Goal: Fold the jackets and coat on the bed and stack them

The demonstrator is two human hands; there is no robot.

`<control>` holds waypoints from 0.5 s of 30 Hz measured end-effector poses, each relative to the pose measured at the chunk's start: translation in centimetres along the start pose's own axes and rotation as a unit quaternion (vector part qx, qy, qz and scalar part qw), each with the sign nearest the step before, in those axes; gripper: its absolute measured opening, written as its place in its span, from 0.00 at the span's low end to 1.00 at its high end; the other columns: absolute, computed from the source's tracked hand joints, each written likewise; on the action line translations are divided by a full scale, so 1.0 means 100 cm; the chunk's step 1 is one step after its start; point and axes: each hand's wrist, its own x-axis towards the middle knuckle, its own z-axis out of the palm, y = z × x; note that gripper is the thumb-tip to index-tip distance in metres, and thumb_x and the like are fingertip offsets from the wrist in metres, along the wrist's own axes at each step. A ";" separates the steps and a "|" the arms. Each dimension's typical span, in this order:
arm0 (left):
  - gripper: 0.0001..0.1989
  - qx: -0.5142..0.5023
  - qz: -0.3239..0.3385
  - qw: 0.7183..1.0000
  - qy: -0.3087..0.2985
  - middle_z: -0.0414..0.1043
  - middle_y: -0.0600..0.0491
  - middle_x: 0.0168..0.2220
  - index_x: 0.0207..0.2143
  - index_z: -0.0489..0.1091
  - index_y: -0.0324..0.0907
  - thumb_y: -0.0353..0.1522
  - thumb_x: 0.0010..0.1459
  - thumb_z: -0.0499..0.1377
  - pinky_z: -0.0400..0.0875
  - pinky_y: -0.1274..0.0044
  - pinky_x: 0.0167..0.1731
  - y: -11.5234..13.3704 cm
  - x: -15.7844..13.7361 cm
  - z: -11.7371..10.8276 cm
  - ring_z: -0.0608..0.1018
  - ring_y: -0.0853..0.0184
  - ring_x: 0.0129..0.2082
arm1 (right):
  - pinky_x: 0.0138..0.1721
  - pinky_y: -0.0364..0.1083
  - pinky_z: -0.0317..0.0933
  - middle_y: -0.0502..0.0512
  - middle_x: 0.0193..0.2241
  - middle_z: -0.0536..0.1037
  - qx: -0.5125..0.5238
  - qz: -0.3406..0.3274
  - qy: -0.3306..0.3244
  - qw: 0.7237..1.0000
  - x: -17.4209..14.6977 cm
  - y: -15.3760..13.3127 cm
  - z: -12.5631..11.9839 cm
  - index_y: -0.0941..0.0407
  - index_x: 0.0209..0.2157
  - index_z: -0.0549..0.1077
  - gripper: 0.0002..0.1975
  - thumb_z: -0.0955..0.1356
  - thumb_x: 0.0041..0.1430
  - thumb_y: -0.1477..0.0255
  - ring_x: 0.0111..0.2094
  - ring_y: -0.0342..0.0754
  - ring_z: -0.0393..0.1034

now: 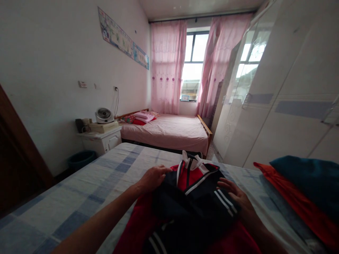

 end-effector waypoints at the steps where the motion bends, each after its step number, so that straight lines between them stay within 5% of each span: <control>1: 0.24 0.020 0.023 0.999 -0.026 0.72 0.53 0.44 0.49 0.70 0.49 0.23 0.53 0.50 0.64 0.78 0.45 0.003 0.007 0.003 0.74 0.66 0.42 | 0.42 0.51 0.69 0.60 0.46 0.75 -0.016 -0.007 -0.006 1.000 -0.002 -0.007 -0.006 0.55 0.50 0.69 0.24 0.61 0.51 0.66 0.43 0.53 0.73; 5: 0.27 0.090 0.078 0.985 -0.124 0.72 0.55 0.44 0.52 0.67 0.55 0.22 0.53 0.52 0.64 0.76 0.44 0.008 0.037 0.018 0.74 0.63 0.43 | 0.55 0.51 0.58 0.56 0.49 0.73 -0.152 -0.091 -0.121 0.977 -0.029 -0.029 -0.022 0.53 0.42 0.75 0.18 0.61 0.53 0.67 0.52 0.52 0.66; 11: 0.13 0.144 0.063 0.966 -0.206 0.74 0.52 0.39 0.44 0.71 0.45 0.27 0.56 0.56 0.67 0.71 0.42 0.002 0.058 0.030 0.75 0.63 0.41 | 0.50 0.45 0.63 0.57 0.53 0.70 -0.220 0.021 -0.190 0.956 -0.079 -0.046 -0.017 0.55 0.57 0.64 0.28 0.59 0.58 0.57 0.49 0.51 0.69; 15: 0.10 0.154 0.012 0.969 -0.192 0.72 0.50 0.42 0.40 0.70 0.40 0.36 0.60 0.55 0.68 0.66 0.44 0.000 0.064 0.017 0.74 0.65 0.42 | 0.49 0.43 0.63 0.56 0.55 0.68 -0.188 0.004 -0.200 0.962 -0.090 -0.046 -0.002 0.57 0.60 0.58 0.30 0.57 0.60 0.58 0.51 0.50 0.67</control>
